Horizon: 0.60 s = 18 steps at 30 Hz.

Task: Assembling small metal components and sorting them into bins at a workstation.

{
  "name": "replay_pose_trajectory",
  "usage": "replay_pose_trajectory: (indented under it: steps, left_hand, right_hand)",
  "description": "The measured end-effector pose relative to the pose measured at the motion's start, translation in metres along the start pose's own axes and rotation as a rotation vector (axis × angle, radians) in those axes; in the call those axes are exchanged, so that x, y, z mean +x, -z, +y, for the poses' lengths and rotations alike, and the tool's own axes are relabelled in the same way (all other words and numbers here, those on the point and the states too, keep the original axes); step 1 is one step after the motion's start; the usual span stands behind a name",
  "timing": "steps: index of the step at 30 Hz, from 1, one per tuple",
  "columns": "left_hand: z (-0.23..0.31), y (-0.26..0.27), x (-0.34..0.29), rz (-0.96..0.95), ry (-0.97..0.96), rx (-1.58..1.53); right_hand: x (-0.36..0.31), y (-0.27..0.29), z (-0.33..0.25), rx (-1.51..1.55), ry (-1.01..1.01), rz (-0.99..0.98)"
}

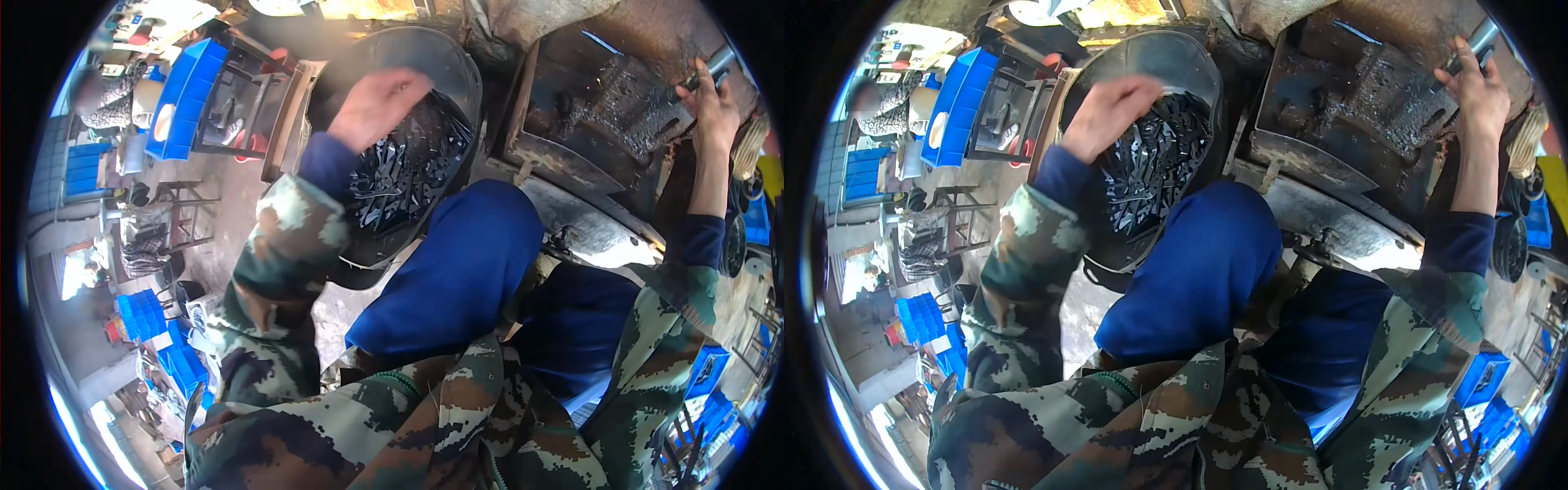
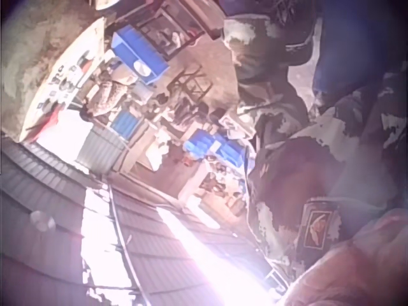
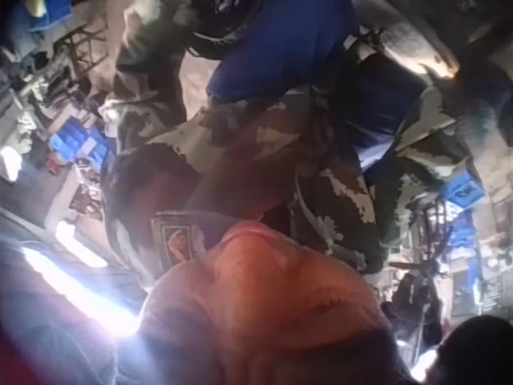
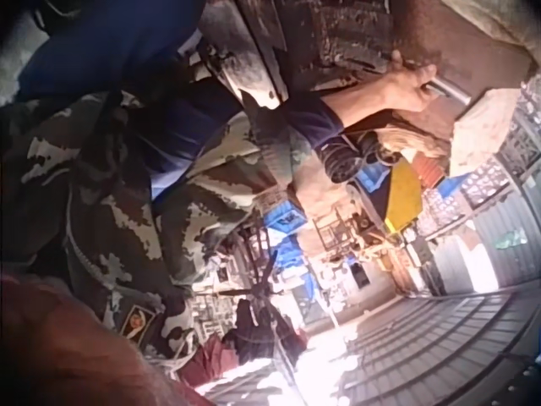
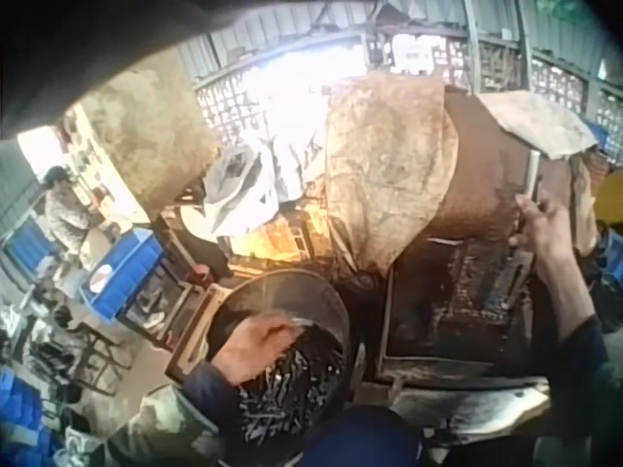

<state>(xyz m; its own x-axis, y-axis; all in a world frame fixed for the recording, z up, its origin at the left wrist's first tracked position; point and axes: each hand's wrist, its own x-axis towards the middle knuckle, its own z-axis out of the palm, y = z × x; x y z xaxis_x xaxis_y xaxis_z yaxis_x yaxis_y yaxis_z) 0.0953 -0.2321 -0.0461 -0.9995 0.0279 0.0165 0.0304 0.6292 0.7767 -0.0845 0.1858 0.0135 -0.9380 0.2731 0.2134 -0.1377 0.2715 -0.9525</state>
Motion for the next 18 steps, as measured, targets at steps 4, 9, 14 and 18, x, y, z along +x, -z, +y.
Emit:
replay_pose_trajectory:
  steps: [4,9,14,18]
  left_hand:
    - [-0.095,0.01,-0.07,-0.233,0.196,0.4]
    - [-0.158,-0.01,-0.135,-0.365,0.274,0.506]
    - [-0.147,-0.022,-0.14,-0.303,0.257,0.563]
    - [-0.149,-0.014,-0.141,-0.356,0.351,0.515]
  right_hand:
    - [0.006,-0.002,0.007,0.033,-0.009,-0.029]
    - [0.002,-0.004,0.005,0.029,-0.007,-0.035]
    - [0.0,-0.002,0.003,0.038,0.003,-0.042]
    - [0.003,-0.005,0.008,0.072,0.017,-0.073]
